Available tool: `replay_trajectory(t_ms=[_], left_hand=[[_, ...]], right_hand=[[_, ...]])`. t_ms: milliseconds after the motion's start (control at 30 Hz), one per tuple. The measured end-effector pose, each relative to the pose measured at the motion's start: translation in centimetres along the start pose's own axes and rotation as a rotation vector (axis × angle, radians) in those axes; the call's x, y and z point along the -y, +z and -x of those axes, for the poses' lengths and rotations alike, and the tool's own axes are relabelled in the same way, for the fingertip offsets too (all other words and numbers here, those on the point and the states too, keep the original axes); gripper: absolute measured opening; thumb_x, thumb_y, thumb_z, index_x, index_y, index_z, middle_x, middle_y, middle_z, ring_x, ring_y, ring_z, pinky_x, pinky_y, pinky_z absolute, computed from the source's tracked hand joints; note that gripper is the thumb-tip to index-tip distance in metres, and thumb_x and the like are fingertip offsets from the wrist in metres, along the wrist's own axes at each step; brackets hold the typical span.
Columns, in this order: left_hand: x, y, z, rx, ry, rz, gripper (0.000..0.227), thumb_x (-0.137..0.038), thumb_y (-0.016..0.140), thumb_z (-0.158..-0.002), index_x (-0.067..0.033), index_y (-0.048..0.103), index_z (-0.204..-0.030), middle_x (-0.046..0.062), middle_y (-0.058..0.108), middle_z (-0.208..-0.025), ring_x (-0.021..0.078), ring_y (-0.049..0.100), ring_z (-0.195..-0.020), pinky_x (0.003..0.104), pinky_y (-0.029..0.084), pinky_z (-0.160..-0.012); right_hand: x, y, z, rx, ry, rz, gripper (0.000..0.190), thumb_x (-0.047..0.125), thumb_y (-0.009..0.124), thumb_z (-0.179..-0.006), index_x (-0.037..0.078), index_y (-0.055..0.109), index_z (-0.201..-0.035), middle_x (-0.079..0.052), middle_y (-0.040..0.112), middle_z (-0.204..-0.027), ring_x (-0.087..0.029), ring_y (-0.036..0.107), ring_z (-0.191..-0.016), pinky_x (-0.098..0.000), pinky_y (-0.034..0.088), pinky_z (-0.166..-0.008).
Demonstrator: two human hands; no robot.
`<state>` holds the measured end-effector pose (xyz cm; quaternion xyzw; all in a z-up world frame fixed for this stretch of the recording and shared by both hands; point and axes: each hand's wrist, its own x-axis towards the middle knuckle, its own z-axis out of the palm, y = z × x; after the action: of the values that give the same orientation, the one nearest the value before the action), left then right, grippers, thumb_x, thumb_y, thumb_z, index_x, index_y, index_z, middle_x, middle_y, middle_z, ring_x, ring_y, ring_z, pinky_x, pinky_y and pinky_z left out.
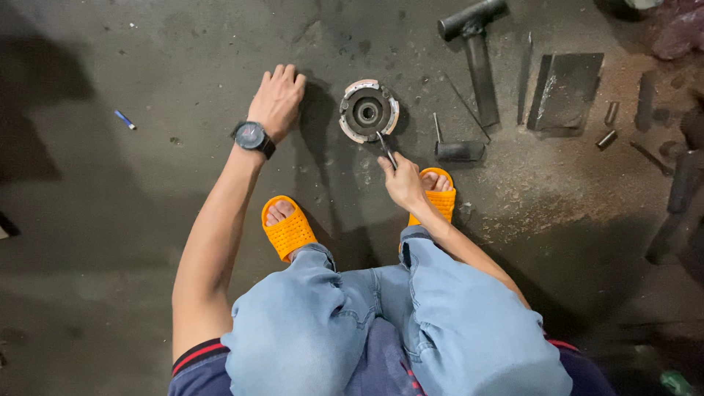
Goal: The person assembles a mechanical part, likely a brake drum, on the floor. They use a hammer and a screwdriver to fit and secure components, including brake shoes and springs, into the assembly.
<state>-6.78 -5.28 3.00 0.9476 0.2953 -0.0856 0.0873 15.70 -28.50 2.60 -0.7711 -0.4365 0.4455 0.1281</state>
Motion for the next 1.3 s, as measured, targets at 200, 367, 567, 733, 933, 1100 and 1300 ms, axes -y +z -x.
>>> replay_trajectory(t_ms=[200, 367, 567, 733, 933, 1100, 1300], left_hand=[[-6.2, -3.0, 2.2, -0.412, -0.264, 0.934, 0.011, 0.001, 0.072, -0.088, 0.0007, 0.063, -0.094, 0.013, 0.055, -0.085, 0.0292, 0.061, -0.075, 0.034, 0.049, -0.065], [-10.9, -6.1, 3.3, -0.396, -0.765, 1.74, 0.008, -0.01, 0.074, -0.086, -0.0047, 0.073, -0.093, 0.008, 0.071, -0.075, 0.0109, 0.065, -0.068, 0.023, 0.053, -0.064], [-12.4, -4.2, 3.6, -0.264, -1.044, 2.233, 0.016, -0.005, 0.072, -0.085, 0.006, 0.065, -0.094, 0.017, 0.071, -0.079, 0.0187, 0.073, -0.07, 0.027, 0.062, -0.065], [-12.6, -4.1, 3.8, -0.239, -1.02, 2.245, 0.016, -0.007, 0.072, -0.085, 0.0039, 0.065, -0.094, 0.015, 0.07, -0.079, 0.0184, 0.073, -0.069, 0.03, 0.063, -0.065], [-12.7, -4.3, 3.6, -0.345, -0.91, 2.058, 0.016, -0.007, 0.074, -0.084, 0.0051, 0.067, -0.092, 0.013, 0.065, -0.075, 0.017, 0.068, -0.068, 0.03, 0.061, -0.061], [-11.9, -7.8, 4.4, -0.819, -0.183, 1.101, 0.013, -0.018, 0.068, -0.094, -0.0053, 0.072, -0.096, 0.009, 0.055, -0.082, 0.0203, 0.057, -0.07, 0.032, 0.053, -0.06], [-12.0, -13.8, 4.0, -1.088, 0.348, 0.41, 0.013, 0.003, 0.073, -0.079, -0.0096, 0.073, -0.077, 0.013, 0.062, -0.077, 0.0222, 0.053, -0.065, 0.038, 0.055, -0.063]], right_hand=[[-0.1, 0.0, -0.3, 0.002, 0.037, -0.127, 0.038, 0.033, 0.053, -0.1, 0.006, 0.052, -0.073, -0.01, 0.049, -0.055, -0.026, 0.05, -0.05, -0.0359, 0.039, -0.047], [0.7, -0.4, 0.2, -0.011, 0.017, -0.091, 0.033, 0.03, 0.057, -0.098, 0.002, 0.057, -0.082, -0.025, 0.059, -0.067, -0.046, 0.062, -0.067, -0.0463, 0.046, -0.054], [0.3, -0.4, -0.4, 0.009, 0.043, -0.158, 0.03, 0.026, 0.057, -0.099, 0.007, 0.057, -0.076, -0.006, 0.052, -0.058, -0.02, 0.052, -0.054, -0.0326, 0.04, -0.048], [1.3, -0.7, -0.4, -0.002, 0.047, -0.142, 0.029, 0.025, 0.058, -0.097, 0.004, 0.058, -0.077, -0.014, 0.053, -0.059, -0.029, 0.054, -0.054, -0.037, 0.04, -0.048], [1.6, -0.7, -0.1, -0.009, 0.044, -0.129, 0.028, 0.026, 0.06, -0.096, 0.005, 0.058, -0.078, -0.015, 0.054, -0.059, -0.03, 0.056, -0.054, -0.037, 0.041, -0.049], [0.7, -0.1, -0.3, -0.023, 0.057, -0.151, 0.026, 0.025, 0.061, -0.095, 0.006, 0.059, -0.079, -0.013, 0.054, -0.059, -0.027, 0.054, -0.055, -0.0353, 0.041, -0.05], [-0.2, 0.2, -0.2, -0.08, -0.023, -0.08, 0.032, 0.033, 0.063, -0.092, 0.005, 0.055, -0.077, -0.023, 0.057, -0.063, -0.045, 0.06, -0.062, -0.0456, 0.044, -0.052]])
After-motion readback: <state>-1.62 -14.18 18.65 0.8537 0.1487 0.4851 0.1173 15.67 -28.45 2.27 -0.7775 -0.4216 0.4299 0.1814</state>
